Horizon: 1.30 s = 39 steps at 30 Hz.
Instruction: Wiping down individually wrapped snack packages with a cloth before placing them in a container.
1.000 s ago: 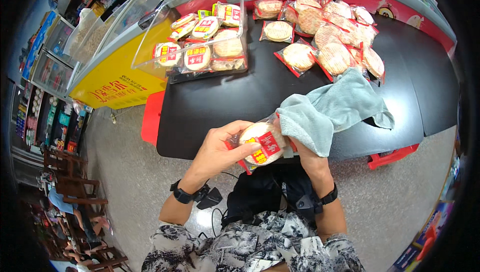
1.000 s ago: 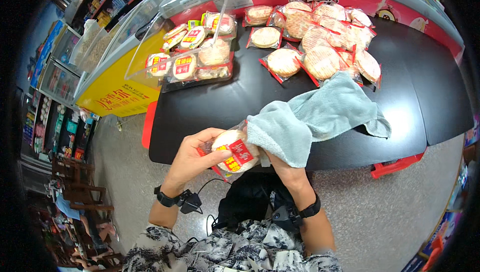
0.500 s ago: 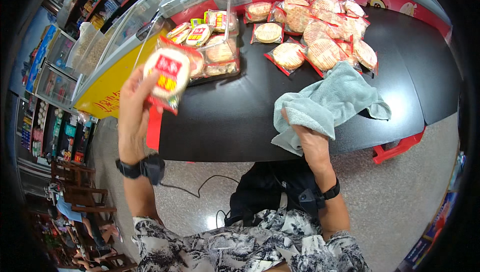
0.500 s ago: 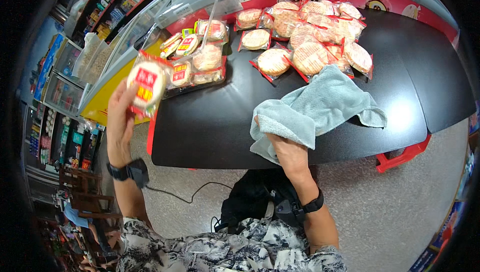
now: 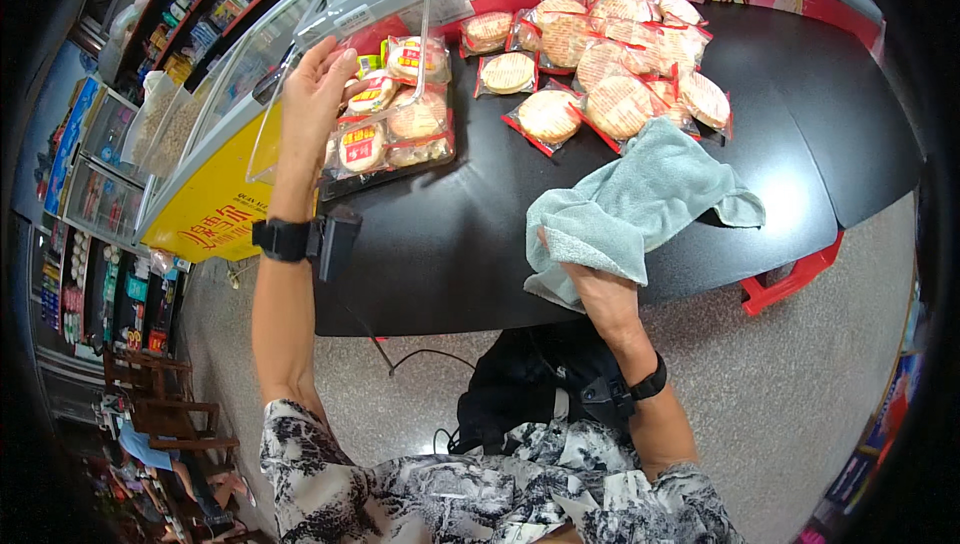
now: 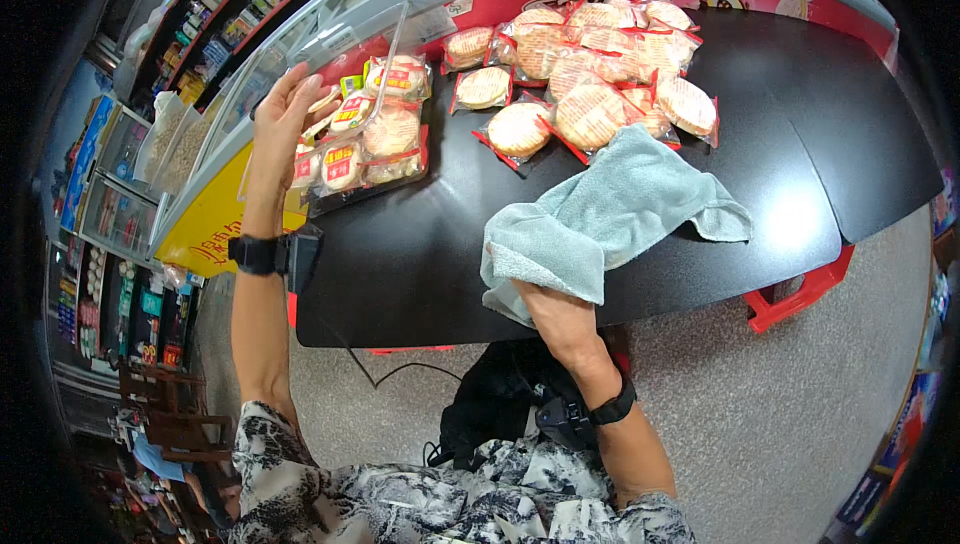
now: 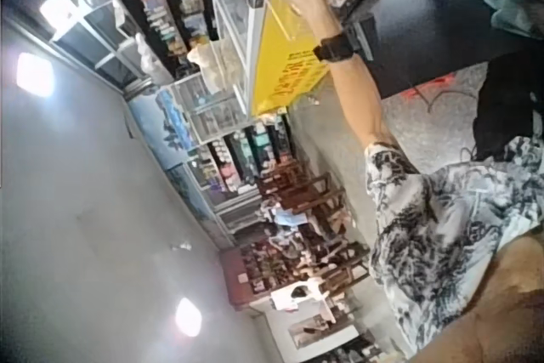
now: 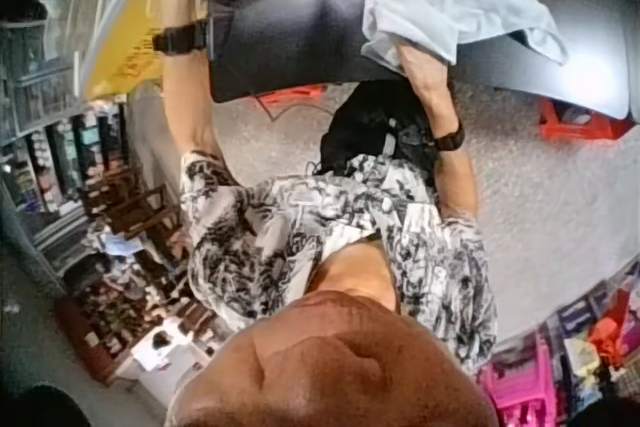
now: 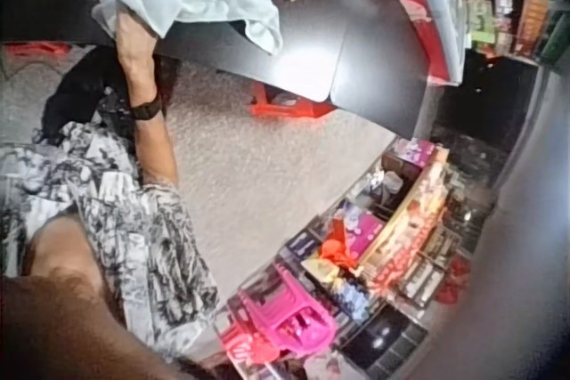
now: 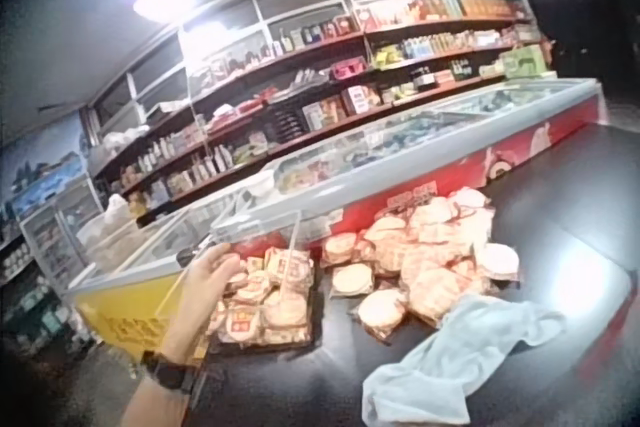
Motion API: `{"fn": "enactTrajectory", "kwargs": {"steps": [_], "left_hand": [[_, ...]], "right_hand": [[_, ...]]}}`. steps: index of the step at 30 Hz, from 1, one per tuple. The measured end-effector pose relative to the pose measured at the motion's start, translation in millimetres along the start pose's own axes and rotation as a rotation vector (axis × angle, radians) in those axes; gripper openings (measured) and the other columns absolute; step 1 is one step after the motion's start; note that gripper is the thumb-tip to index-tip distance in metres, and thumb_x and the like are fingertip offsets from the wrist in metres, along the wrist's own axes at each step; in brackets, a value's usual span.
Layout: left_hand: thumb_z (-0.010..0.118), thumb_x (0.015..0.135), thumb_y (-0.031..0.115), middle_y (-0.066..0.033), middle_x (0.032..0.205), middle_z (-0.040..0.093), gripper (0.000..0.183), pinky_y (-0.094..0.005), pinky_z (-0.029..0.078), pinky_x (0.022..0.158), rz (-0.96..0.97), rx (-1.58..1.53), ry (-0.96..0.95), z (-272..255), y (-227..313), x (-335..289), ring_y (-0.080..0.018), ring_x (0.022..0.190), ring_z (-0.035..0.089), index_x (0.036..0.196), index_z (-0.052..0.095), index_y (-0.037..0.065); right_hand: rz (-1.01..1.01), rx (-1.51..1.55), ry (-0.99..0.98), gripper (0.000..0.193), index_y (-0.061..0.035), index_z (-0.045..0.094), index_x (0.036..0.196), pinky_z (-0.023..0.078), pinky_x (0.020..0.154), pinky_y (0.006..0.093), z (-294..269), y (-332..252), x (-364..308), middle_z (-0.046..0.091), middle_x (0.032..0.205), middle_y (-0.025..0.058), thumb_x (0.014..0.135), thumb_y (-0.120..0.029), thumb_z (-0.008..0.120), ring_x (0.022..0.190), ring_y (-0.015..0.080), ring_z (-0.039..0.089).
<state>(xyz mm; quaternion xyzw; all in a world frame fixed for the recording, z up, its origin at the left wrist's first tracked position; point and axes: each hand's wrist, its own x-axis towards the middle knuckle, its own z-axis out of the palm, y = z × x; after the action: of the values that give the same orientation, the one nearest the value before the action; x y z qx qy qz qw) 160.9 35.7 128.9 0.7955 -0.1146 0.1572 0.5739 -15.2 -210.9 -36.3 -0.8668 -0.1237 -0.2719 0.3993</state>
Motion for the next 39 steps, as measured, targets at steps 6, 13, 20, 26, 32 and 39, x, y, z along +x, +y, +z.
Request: {"fn": "enactTrajectory", "kwargs": {"steps": [6, 13, 20, 26, 32, 39], "left_hand": [[0.053, 0.085, 0.013, -0.0087, 0.098, 0.058, 0.029, -0.0229, 0.05, 0.071, 0.199, 0.003, -0.278, 64, 23, -37, -0.0128, 0.088, 0.057, 0.111, 0.052, -0.001], [0.059, 0.08, 0.02, -0.0148, 0.098, 0.058, 0.039, -0.0291, 0.047, 0.075, 0.269, 0.335, -0.433, 126, -15, -50, -0.0199, 0.085, 0.058, 0.111, 0.05, -0.002], [0.064, 0.07, 0.046, -0.0215, 0.109, 0.051, 0.068, -0.0411, 0.038, 0.087, 0.424, 0.736, -0.472, 165, -56, -50, -0.0343, 0.103, 0.048, 0.114, 0.046, -0.003], [0.064, 0.069, 0.047, -0.0207, 0.108, 0.05, 0.071, -0.0459, 0.035, 0.086, 0.317, 0.802, -0.479, 167, -54, -56, -0.0335, 0.105, 0.045, 0.118, 0.042, 0.001], [0.064, 0.069, 0.038, -0.0226, 0.109, 0.049, 0.062, -0.0456, 0.034, 0.086, 0.155, 0.814, -0.518, 150, -36, -64, -0.0339, 0.105, 0.045, 0.116, 0.044, 0.003], [0.065, 0.072, 0.023, -0.0152, 0.108, 0.052, 0.058, -0.0329, 0.037, 0.088, 0.129, 0.478, -0.499, 80, -14, -116, -0.0224, 0.102, 0.049, 0.12, 0.041, 0.0]], "right_hand": [[0.225, 0.307, 0.041, 0.021, -0.0095, 0.065, 0.094, 0.041, 0.081, 0.0314, -1, 3, 4, 0.061, 0.094, 0.0065, 0.076, -0.02, 0.063, 0.089, 0.0202, 0.056], [0.314, 0.338, -0.184, 0.028, -0.0113, 0.057, 0.108, 0.029, 0.096, 0.037, -5, -2, 0, 0.054, 0.111, 0.0085, 0.081, -0.019, 0.054, 0.108, 0.0263, 0.046], [0.142, 0.191, -0.203, 0.031, -0.0138, 0.055, 0.112, 0.028, 0.098, 0.0374, -8, 5, -6, 0.05, 0.117, 0.008, 0.081, -0.019, 0.053, 0.111, 0.0262, 0.043], [0.189, 0.201, -0.192, 0.029, -0.0134, 0.056, 0.11, 0.028, 0.097, 0.0372, -6, 2, -1, 0.052, 0.115, 0.0079, 0.082, -0.019, 0.053, 0.11, 0.0262, 0.044], [0.285, 0.441, -0.059, 0.029, -0.0082, 0.06, 0.103, 0.034, 0.092, 0.0346, -5, -1, 4, 0.058, 0.103, 0.0082, 0.075, -0.015, 0.062, 0.101, 0.0253, 0.051], [0.385, 0.713, 0.083, 0.018, -0.0007, 0.061, 0.09, 0.043, 0.073, 0.0269, -16, -25, 19, 0.061, 0.084, 0.0051, 0.077, -0.012, 0.064, 0.079, 0.0134, 0.055]]}}
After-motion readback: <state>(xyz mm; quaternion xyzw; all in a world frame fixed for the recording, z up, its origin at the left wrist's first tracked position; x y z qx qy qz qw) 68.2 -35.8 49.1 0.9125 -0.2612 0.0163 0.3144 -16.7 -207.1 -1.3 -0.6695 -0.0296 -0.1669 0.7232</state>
